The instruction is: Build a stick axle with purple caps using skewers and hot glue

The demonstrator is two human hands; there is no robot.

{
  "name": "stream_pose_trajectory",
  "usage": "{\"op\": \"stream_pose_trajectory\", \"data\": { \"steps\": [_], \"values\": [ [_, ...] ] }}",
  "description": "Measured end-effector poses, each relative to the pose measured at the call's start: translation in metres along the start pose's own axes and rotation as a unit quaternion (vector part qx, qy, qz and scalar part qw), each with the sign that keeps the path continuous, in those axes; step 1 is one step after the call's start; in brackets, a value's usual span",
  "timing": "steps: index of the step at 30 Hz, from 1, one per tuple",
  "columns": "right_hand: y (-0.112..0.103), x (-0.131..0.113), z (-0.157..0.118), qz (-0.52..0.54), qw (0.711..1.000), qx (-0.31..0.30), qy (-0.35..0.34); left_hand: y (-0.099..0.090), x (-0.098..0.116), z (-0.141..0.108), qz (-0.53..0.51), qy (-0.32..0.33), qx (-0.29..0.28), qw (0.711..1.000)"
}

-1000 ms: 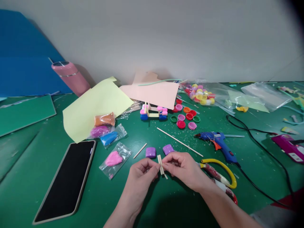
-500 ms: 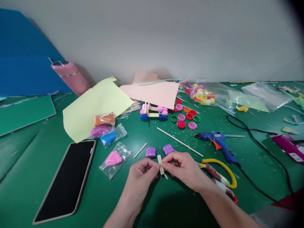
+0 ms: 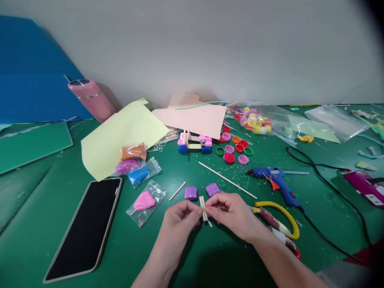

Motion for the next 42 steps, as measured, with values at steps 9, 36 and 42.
{"op": "stream_pose_trajectory", "data": {
  "steps": [9,36,42],
  "values": [
    [0.0,0.001,0.002,0.008,1.0,-0.003,-0.004,0.0,-0.001,0.0,-0.013,-0.002,-0.004,1.0],
    [0.0,0.007,0.001,0.255,0.966,0.0,-0.036,-0.001,0.034,-0.021,0.125,0.261,0.08,0.954],
    [0.001,0.009,0.004,0.25,0.968,0.012,-0.035,0.006,0.041,-0.035,0.318,0.417,0.172,0.834]
  ]
}}
Point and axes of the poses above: each hand's wrist, its own z-axis towards the middle knuckle, its own y-axis out of the palm, x = y × z, the point moved 6 cm from there along z, towards the middle knuckle, and after that the axes turned 10 degrees about z, right-handed, at the moved point
